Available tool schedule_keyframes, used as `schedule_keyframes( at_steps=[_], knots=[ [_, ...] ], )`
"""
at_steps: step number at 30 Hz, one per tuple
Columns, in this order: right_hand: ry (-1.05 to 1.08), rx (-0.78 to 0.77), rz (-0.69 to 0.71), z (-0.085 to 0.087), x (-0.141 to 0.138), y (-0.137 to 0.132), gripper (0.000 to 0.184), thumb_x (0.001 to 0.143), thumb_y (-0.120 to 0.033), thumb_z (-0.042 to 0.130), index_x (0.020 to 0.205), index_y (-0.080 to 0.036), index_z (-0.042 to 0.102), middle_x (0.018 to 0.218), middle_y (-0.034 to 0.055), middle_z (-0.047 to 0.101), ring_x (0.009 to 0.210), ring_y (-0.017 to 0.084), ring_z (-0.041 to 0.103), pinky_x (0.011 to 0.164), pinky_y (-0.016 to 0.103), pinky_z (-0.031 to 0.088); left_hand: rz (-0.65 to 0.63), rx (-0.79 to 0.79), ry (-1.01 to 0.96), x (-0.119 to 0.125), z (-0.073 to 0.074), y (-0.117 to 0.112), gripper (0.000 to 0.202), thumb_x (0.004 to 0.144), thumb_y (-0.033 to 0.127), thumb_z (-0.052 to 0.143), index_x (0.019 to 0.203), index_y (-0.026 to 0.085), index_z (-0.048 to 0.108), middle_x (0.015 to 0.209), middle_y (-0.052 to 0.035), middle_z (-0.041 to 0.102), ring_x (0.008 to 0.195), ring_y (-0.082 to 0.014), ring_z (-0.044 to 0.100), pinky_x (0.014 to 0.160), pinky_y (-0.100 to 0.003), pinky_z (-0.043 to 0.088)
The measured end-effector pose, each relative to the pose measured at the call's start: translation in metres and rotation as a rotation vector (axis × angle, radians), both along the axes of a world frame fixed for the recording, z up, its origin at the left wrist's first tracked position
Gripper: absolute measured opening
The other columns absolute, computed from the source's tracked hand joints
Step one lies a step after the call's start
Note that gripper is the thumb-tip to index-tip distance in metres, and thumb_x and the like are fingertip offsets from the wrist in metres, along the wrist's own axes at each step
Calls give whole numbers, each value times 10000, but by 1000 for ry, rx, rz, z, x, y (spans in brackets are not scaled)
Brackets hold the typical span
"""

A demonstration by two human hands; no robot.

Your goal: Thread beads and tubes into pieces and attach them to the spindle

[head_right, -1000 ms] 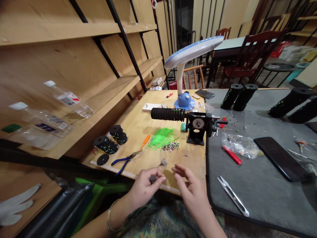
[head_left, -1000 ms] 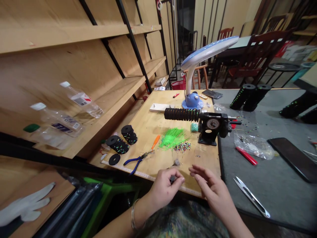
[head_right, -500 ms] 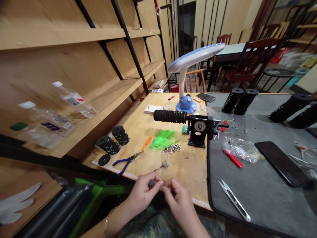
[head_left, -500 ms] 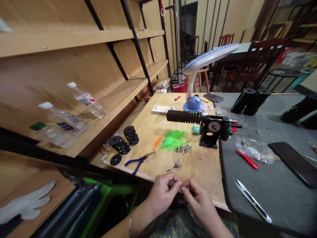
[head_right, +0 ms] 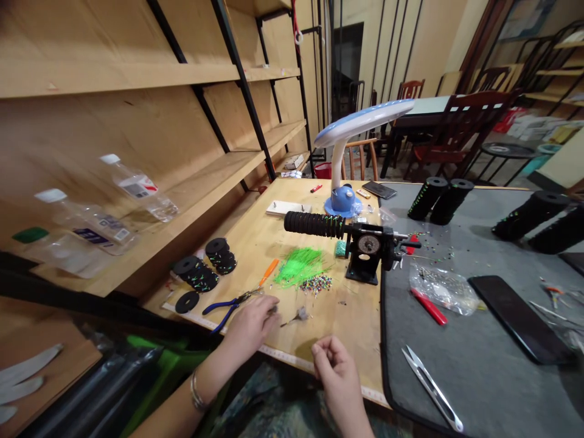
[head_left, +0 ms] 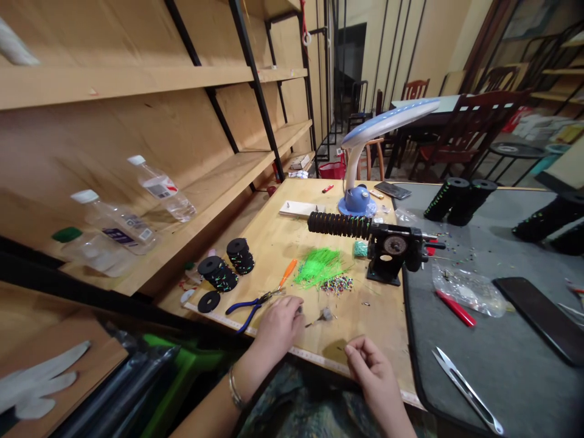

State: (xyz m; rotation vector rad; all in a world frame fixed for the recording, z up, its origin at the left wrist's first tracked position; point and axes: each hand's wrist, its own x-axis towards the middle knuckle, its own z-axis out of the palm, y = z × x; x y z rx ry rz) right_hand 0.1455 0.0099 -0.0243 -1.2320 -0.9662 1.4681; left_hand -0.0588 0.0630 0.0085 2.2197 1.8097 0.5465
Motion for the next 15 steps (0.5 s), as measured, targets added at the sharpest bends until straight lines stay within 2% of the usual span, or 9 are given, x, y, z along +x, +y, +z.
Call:
schedule_keyframes(
  at_steps=[4,8,11,15],
  knots=[
    [26,-38,-4,0,4,2,469,692,-641,673,671,-191,545,499,-86,355,451,90,284,449,214,222,-48,1,9,0,3,2,311,765,56,522,1029,181,631,1024,-101,703,947,-271,632,840,-401,493],
    [42,-34,-133,-5,4,2,487,658,-648,693,651,-184,546,505,-94,334,453,80,252,441,202,197,-69,43,14,5,11,2,291,790,69,512,1031,182,629,1103,-104,683,1008,-274,607,862,-413,491],
    [61,-32,-210,-13,4,1,499,648,-659,692,648,-183,542,502,-98,324,452,77,232,431,195,185,-93,48,-15,17,17,3,220,831,115,504,996,186,632,1017,-91,698,960,-265,613,830,-404,492],
    [106,-5,-266,-26,6,-1,453,672,-611,703,662,-184,552,509,-98,325,452,76,233,417,188,189,-141,-37,-130,41,22,9,110,836,181,545,893,189,639,866,-59,697,841,-233,630,752,-351,490]
  ],
)
